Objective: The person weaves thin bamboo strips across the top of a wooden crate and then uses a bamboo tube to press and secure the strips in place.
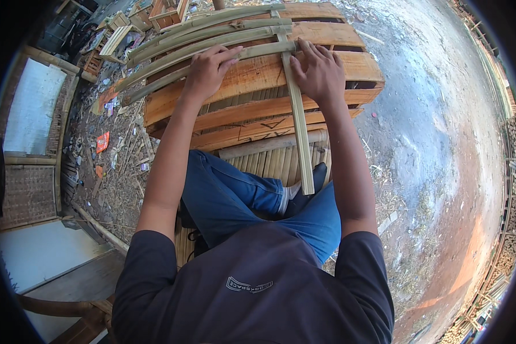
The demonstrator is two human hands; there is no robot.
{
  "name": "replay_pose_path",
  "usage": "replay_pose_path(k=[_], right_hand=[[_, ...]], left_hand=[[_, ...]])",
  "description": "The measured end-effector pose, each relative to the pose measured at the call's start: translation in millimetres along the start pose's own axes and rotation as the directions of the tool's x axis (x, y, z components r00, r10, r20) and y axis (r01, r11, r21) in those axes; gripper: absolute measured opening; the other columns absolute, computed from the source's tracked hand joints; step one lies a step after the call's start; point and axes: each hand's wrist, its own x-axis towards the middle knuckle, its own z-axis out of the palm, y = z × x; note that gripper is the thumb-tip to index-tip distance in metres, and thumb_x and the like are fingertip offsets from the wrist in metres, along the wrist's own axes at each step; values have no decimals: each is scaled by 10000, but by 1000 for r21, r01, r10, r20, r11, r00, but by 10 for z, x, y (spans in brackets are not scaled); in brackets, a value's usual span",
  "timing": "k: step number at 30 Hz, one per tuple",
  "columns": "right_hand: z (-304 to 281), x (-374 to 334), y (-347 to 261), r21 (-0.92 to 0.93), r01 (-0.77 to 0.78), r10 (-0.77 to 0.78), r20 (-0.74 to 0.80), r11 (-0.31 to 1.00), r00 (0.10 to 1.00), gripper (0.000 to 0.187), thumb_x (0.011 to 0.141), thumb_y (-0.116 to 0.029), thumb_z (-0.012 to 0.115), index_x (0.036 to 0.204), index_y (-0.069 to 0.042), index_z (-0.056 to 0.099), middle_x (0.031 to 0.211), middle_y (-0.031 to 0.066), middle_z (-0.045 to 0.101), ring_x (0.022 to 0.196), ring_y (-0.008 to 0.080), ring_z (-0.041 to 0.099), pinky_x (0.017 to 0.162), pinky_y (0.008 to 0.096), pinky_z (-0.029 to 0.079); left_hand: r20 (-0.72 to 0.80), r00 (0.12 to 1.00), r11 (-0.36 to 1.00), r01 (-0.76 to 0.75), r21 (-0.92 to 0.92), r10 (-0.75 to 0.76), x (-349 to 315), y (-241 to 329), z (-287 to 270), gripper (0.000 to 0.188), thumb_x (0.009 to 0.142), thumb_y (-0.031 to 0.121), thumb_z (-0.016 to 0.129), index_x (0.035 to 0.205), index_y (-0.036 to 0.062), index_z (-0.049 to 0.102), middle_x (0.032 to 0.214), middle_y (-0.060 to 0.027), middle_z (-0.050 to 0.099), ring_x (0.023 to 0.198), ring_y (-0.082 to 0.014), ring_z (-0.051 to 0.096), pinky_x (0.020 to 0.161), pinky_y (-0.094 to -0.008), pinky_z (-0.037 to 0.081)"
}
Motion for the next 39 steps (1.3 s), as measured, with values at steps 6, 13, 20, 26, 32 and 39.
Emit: replay_pose_path(k=[6, 13, 20, 26, 32, 39], right_hand=[[8, -2, 14, 4, 1, -1, -5, 1000, 1000, 569, 997, -499, 531, 1469, -184, 578, 1415, 86, 651, 1375, 279, 543, 1186, 434, 340], [-4, -13, -2, 7, -10, 10, -2, 1000, 1000, 568, 994, -499, 537, 1470, -192, 581, 1418, 73, 651, 1377, 275, 543, 1187, 440, 341], [2, -11, 11, 2, -11, 11, 2, 1000, 1000, 570, 992, -499, 541, 1469, -191, 582, 1415, 70, 654, 1379, 273, 542, 1186, 434, 341], [26, 1, 17, 27, 6, -5, -18, 1000, 1000, 566, 991, -496, 545, 1463, -187, 586, 1414, 83, 653, 1377, 282, 544, 1185, 435, 343], [25, -11, 29, -13, 24, -24, -20, 1000, 1000, 569, 1013, -493, 519, 1501, -201, 546, 1396, 96, 660, 1372, 311, 545, 1163, 425, 378], [9, -14, 23, -17, 24, -24, -22, 1000, 999, 567, 1013, -490, 522, 1499, -200, 548, 1402, 96, 656, 1367, 316, 548, 1161, 422, 380]], left_hand=[[7, 1000, 1000, 0, 5, 0, 4, 11, 3, 310, 984, 255, 682, 1290, 267, 732, 990, -19, 698, 846, -240, 679, 826, -409, 468], [14, 1000, 1000, 5, -24, -5, -5, -11, 20, 304, 989, 251, 675, 1287, 260, 733, 983, -25, 695, 848, -243, 677, 835, -411, 470], [-14, 1000, 999, -10, -34, 10, -8, -14, 42, 302, 992, 258, 670, 1287, 255, 733, 979, -26, 696, 857, -248, 679, 843, -413, 471], [5, 1000, 1000, 8, -9, -8, 2, -13, 22, 308, 992, 263, 670, 1294, 265, 729, 992, -31, 703, 860, -253, 687, 835, -421, 479], [-4, 1000, 1000, -7, -12, 7, -3, -10, 27, 317, 990, 261, 671, 1302, 270, 724, 998, -35, 710, 858, -257, 694, 811, -423, 485], [14, 1000, 1000, 14, -13, -14, 1, -2, 26, 317, 993, 271, 671, 1305, 272, 722, 1001, -36, 717, 835, -252, 700, 820, -424, 491]])
